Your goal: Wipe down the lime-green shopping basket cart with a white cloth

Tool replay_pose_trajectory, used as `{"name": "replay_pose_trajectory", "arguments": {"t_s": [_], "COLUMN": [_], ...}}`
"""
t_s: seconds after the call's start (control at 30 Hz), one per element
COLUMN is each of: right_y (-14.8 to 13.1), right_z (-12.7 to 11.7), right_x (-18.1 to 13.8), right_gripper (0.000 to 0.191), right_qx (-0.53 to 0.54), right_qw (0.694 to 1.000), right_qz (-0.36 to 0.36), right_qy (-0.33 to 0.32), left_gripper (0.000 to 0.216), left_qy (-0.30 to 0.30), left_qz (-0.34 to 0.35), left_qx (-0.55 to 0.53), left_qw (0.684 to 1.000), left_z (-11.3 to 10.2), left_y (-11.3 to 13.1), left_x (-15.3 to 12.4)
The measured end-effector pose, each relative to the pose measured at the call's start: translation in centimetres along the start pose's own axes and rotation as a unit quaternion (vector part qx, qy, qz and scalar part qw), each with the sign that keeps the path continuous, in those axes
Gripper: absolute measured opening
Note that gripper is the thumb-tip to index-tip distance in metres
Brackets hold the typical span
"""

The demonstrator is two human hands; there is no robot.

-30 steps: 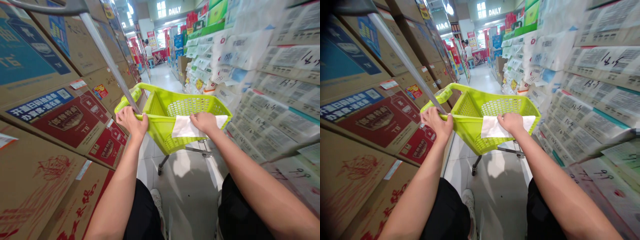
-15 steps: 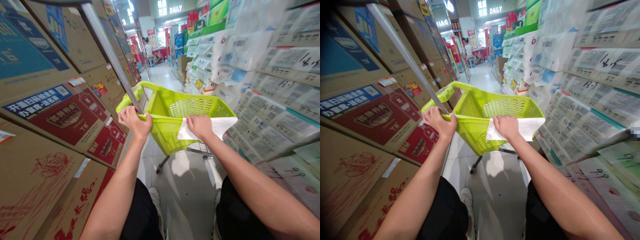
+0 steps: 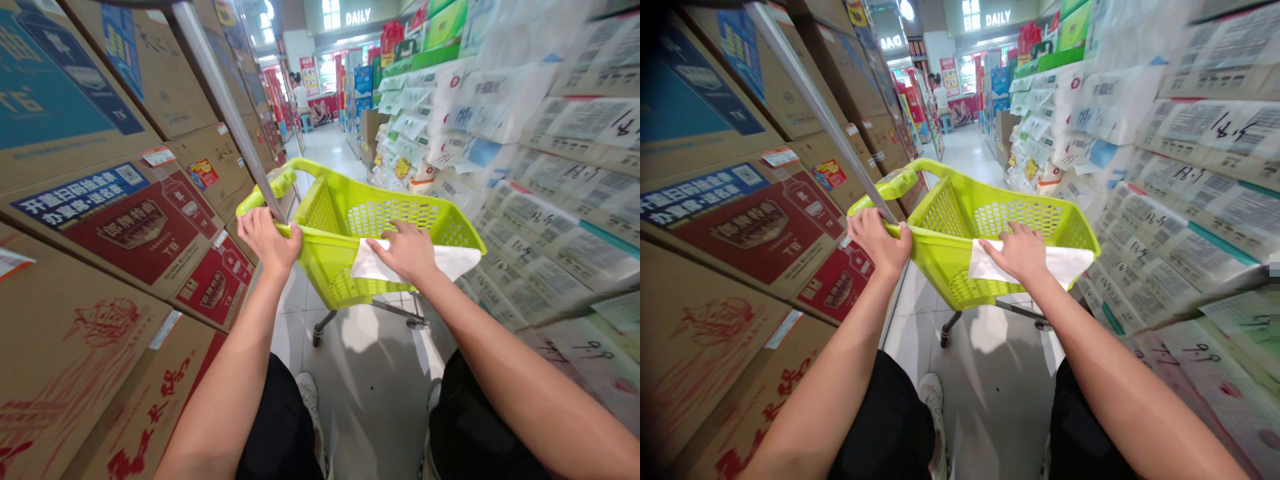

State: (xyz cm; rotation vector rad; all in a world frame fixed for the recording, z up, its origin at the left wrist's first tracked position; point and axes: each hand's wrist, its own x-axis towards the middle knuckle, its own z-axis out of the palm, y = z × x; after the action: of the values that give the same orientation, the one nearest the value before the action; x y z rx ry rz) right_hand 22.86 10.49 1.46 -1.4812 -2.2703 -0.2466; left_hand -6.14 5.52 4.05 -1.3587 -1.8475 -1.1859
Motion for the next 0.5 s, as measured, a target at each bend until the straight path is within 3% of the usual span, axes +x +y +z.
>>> {"name": "replay_pose_trajectory", "arguments": {"t_s": [0.17,0.37,0.5], "right_y": [2.6,2.5,-0.2], "right_z": [0.3,-0.3,0.0], "right_x": [-1.5,-1.1,0.1], "right_gripper": [0.077,0.092,0.087], "right_qx": [-0.036,-0.042,-0.026], "right_qw": [0.996,0.988,0.992], "right_qz": [0.05,0.128,0.108], "right_qy": [0.068,-0.075,-0.052], "left_gripper": [0.027,0.026,0.027], "left_qy": [-0.001,0.014,0.021], "left_qz": [0.003,-0.015,-0.027], "left_qx": [0.0,-0.001,-0.001], "left_qw": [1.0,1.0,0.999], "left_z": [0.1,0.2,0.3], "left_y": [-0.7,0.1,1.5], "left_x": [0.6,0.3,-0.3]}}
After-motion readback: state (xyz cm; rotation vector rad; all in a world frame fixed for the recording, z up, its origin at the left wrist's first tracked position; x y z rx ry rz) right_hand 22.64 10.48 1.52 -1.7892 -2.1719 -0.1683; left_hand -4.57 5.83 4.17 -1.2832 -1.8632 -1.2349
